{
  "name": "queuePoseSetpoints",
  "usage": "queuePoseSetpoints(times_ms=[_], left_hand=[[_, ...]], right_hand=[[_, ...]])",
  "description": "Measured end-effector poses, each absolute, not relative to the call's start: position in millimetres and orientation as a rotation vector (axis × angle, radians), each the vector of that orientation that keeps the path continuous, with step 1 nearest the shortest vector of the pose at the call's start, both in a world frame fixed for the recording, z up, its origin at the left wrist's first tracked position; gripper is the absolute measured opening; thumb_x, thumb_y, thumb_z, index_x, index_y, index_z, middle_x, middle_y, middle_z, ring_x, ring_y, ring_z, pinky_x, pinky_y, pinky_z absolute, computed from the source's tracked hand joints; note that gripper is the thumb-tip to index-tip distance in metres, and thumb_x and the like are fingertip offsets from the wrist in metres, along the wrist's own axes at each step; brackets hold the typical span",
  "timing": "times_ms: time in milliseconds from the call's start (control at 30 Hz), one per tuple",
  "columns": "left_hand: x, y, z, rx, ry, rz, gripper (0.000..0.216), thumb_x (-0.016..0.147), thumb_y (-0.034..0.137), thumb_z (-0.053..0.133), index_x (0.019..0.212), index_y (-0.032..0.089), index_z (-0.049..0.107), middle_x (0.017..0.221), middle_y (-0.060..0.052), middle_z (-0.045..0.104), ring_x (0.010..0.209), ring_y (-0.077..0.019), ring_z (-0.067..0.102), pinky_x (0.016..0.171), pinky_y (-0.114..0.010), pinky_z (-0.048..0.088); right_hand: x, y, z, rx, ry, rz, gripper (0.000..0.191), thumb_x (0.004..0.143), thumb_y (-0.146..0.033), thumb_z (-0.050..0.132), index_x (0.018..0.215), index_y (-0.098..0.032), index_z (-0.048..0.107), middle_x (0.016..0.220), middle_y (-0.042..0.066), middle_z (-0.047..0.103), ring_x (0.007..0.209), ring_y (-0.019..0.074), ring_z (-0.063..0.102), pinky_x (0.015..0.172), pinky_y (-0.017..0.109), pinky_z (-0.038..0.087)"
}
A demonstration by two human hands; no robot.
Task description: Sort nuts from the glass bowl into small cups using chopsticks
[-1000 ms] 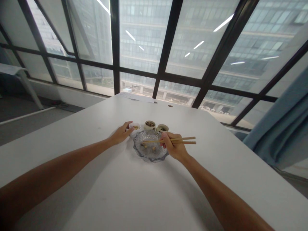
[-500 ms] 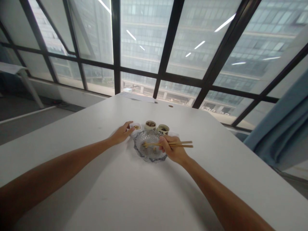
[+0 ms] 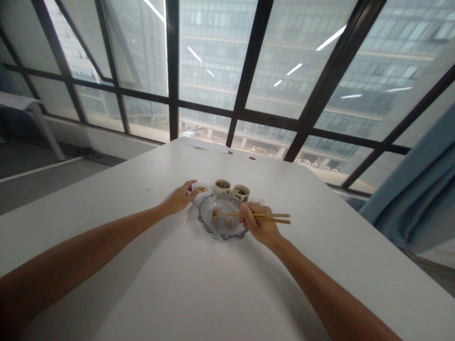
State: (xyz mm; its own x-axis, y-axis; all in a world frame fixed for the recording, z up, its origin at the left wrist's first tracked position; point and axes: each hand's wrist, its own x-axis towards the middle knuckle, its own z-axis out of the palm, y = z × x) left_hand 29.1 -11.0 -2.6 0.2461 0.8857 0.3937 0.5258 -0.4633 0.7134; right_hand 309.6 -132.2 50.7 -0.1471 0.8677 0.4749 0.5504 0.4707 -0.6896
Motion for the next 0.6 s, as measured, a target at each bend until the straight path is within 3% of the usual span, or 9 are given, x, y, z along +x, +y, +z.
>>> queuePoseSetpoints(times_ms=[600], left_hand=[[28.5, -10.2, -4.5, 2.095, 1.275, 1.118, 0.054, 0.094, 0.046, 0.048, 0.137, 0.014, 0.048, 0.097, -0.007, 0.063, 0.081, -0.0169, 0.061, 0.075, -0.029, 0.048]], right_hand=[[294.9, -142.8, 75.0, -1.1, -2.202, 0.203, 0.054, 0.1, -0.053, 0.04, 0.063, -0.021, 0.063, 0.054, 0.003, 0.063, 0.047, 0.0144, 0.058, 0.049, 0.025, 0.045]])
